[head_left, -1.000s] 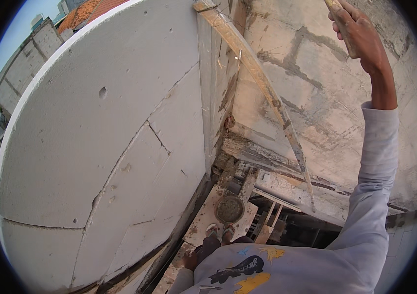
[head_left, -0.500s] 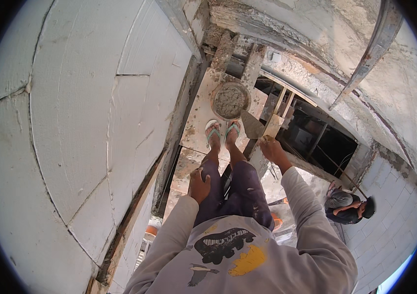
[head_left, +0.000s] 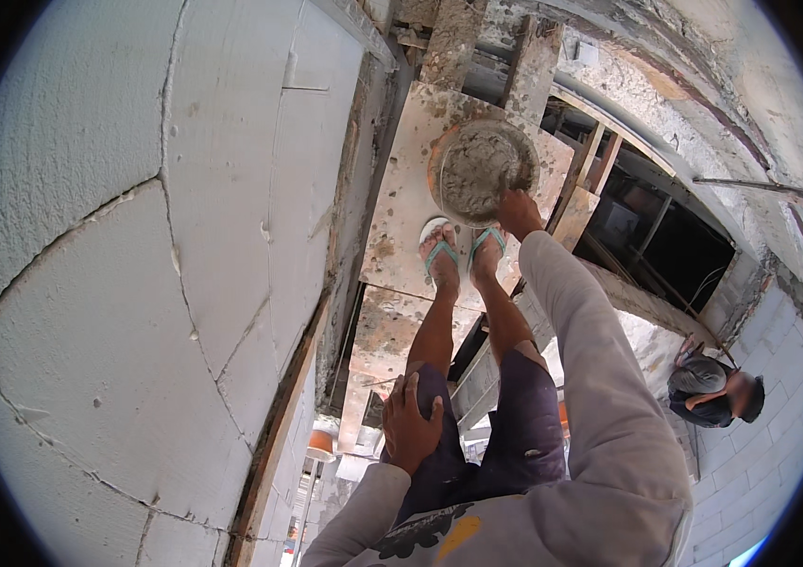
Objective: The person scoops cement from a bucket and applies it to a wall using a trowel. They repeatedly smooth the surface and refill the trowel from the bucket while standing on a wooden plank.
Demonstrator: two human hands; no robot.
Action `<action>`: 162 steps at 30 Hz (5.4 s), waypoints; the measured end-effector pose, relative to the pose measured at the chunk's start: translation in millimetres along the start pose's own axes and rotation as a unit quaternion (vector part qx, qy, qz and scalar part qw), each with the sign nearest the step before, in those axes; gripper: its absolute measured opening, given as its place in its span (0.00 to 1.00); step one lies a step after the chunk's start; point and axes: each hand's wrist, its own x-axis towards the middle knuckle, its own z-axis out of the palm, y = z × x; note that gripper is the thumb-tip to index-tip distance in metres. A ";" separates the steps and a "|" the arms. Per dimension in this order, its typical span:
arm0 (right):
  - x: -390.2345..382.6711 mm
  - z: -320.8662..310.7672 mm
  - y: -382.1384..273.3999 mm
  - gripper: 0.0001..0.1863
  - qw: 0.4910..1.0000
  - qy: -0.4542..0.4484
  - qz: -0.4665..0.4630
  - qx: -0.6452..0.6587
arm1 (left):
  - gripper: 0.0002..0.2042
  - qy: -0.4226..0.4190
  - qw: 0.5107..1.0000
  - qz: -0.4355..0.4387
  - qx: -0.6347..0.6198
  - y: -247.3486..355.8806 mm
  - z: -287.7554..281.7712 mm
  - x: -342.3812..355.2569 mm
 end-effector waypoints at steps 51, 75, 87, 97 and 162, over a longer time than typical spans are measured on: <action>-472.8 -580.1 -6.9 0.22 0.944 -0.033 -0.324 0.059 | 0.30 0.145 0.971 0.080 -0.174 31.2 -80.3 -35.8; -555.2 -1067.4 -481.5 0.19 0.583 0.759 -0.261 -0.126 | 0.27 0.095 0.907 -0.184 -0.368 -45.8 -129.4 -62.8; -658.7 -681.6 -160.1 0.25 0.897 0.361 -0.250 0.043 | 0.24 0.124 0.949 -0.048 -0.284 -68.4 -139.5 -31.8; -261.7 -284.0 9.1 0.22 0.976 0.039 -0.075 -0.201 | 0.27 0.062 0.986 0.116 -0.100 1.0 -65.9 -2.9; -698.1 -1069.9 -374.6 0.26 0.763 0.545 -0.328 -0.111 | 0.22 0.220 0.958 0.003 -0.186 3.5 -172.0 25.9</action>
